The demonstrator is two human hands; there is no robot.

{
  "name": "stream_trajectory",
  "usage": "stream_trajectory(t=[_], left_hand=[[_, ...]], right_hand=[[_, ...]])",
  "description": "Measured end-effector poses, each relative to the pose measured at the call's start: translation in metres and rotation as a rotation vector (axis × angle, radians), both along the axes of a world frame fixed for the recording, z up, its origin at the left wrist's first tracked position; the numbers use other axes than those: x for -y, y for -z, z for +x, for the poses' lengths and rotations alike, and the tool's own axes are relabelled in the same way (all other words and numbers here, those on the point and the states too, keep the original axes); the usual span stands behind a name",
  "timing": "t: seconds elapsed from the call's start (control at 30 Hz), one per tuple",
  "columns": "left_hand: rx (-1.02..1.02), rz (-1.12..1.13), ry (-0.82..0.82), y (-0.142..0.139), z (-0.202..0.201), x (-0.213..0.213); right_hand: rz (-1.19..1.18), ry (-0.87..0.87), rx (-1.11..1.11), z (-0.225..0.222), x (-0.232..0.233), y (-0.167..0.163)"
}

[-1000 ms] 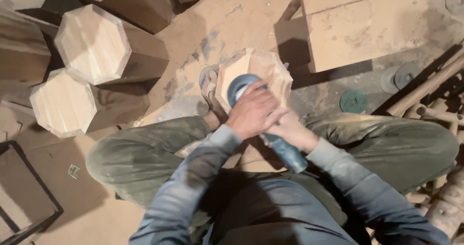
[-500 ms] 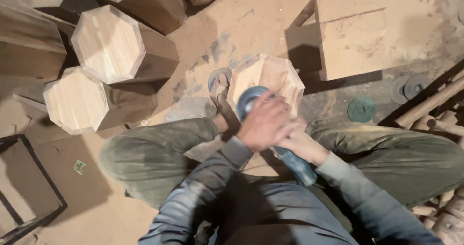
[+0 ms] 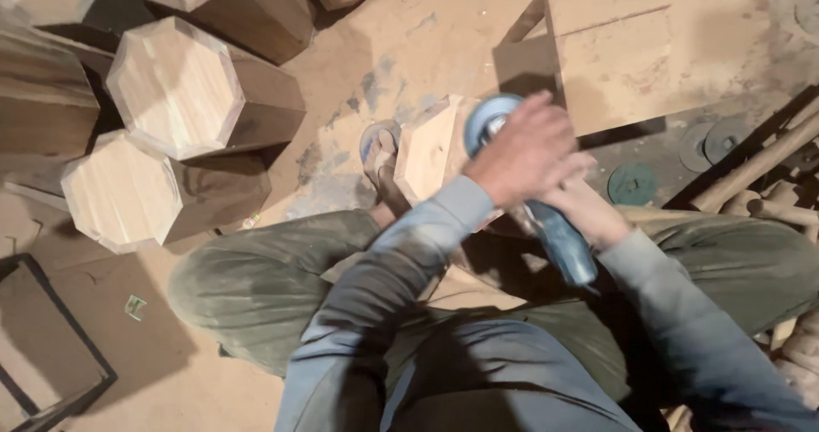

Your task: The person uses an angle grinder with a sanding disc to smooth the surface of a hexagonal wooden block. They hold the block with one hand and operate the grinder with the other, moving it across the top face and edges. The person occasionally repositions the block to access different areas.

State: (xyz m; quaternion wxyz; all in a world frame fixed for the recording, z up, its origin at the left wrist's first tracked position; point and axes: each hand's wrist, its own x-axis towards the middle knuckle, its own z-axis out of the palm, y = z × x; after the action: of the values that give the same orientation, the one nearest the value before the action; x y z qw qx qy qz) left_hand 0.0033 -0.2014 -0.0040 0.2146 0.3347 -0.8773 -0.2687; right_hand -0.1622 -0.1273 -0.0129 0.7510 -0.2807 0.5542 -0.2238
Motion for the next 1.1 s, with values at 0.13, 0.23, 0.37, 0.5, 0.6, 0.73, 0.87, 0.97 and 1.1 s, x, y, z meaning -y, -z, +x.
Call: stream_trajectory(t=[0.13, 0.23, 0.37, 0.5, 0.6, 0.73, 0.87, 0.97, 1.1], left_hand=[[-0.126, -0.027, -0.056, -0.004, -0.001, -0.063], [-0.085, -0.005, -0.121, -0.007, 0.041, -0.100], [-0.070, -0.034, -0.213, -0.009, 0.091, -0.090], [-0.071, -0.071, -0.328, -0.015, 0.113, -0.054], [-0.187, -0.126, -0.504, -0.022, 0.127, -0.043], [-0.412, -0.042, -0.784, -0.027, 0.162, -0.056], [-0.361, -0.137, -1.028, -0.026, 0.208, -0.085], [-0.381, -0.195, -1.175, -0.030, 0.237, -0.111], [-0.536, -0.296, -1.291, -0.042, 0.261, -0.139]], right_hand=[[-0.496, -0.309, -0.189, -0.018, -0.054, 0.020], [-0.274, -0.468, -0.253, 0.007, -0.080, 0.039], [-0.544, -0.505, -0.176, 0.059, -0.053, 0.047], [-0.163, -0.440, -0.143, 0.089, 0.003, 0.026], [-0.299, -0.306, 0.083, 0.079, 0.028, -0.001], [-0.103, -0.108, 0.022, 0.029, 0.018, -0.023], [-0.043, -0.144, -0.005, -0.003, -0.029, -0.015], [-0.018, -0.234, 0.005, 0.014, -0.061, -0.001], [-0.391, -0.508, -0.076, 0.071, -0.048, 0.007]])
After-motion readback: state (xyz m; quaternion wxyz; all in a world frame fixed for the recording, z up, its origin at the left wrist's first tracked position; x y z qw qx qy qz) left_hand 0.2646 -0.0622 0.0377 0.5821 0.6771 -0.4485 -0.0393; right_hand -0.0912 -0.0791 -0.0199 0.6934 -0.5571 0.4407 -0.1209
